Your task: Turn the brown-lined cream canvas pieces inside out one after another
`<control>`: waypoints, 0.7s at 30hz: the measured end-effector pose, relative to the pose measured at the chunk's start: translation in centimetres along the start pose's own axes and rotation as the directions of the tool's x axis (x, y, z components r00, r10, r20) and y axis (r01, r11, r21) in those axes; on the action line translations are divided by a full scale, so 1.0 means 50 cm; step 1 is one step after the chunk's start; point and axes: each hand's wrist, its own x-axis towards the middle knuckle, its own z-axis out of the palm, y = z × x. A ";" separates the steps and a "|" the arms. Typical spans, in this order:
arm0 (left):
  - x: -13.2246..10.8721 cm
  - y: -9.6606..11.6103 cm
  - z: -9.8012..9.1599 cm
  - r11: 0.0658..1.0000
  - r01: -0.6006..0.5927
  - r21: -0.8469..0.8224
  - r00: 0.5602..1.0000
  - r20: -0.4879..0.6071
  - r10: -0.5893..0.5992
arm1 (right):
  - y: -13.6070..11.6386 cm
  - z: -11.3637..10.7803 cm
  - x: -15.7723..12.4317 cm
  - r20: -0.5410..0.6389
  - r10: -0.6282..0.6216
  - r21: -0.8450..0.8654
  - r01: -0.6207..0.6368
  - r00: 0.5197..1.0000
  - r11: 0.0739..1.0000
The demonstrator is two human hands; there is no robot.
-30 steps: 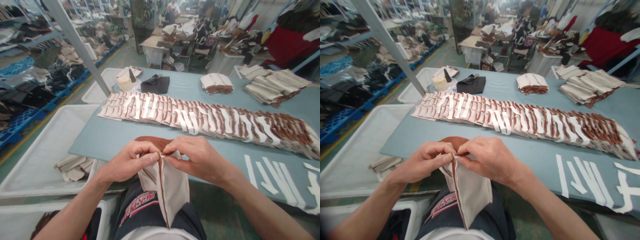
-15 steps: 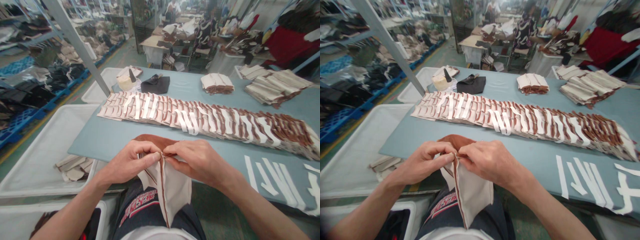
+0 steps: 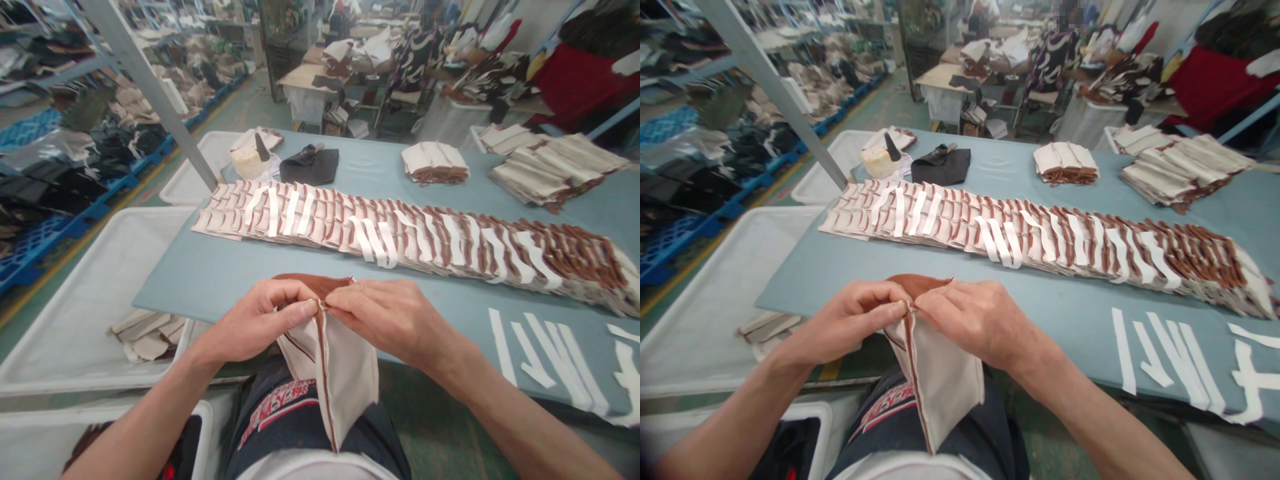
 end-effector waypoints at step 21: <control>0.027 -0.022 0.042 0.986 0.163 -0.033 0.986 -0.031 -0.164 | 0.005 0.063 -0.021 -0.094 0.037 -0.295 -0.064 0.995 0.953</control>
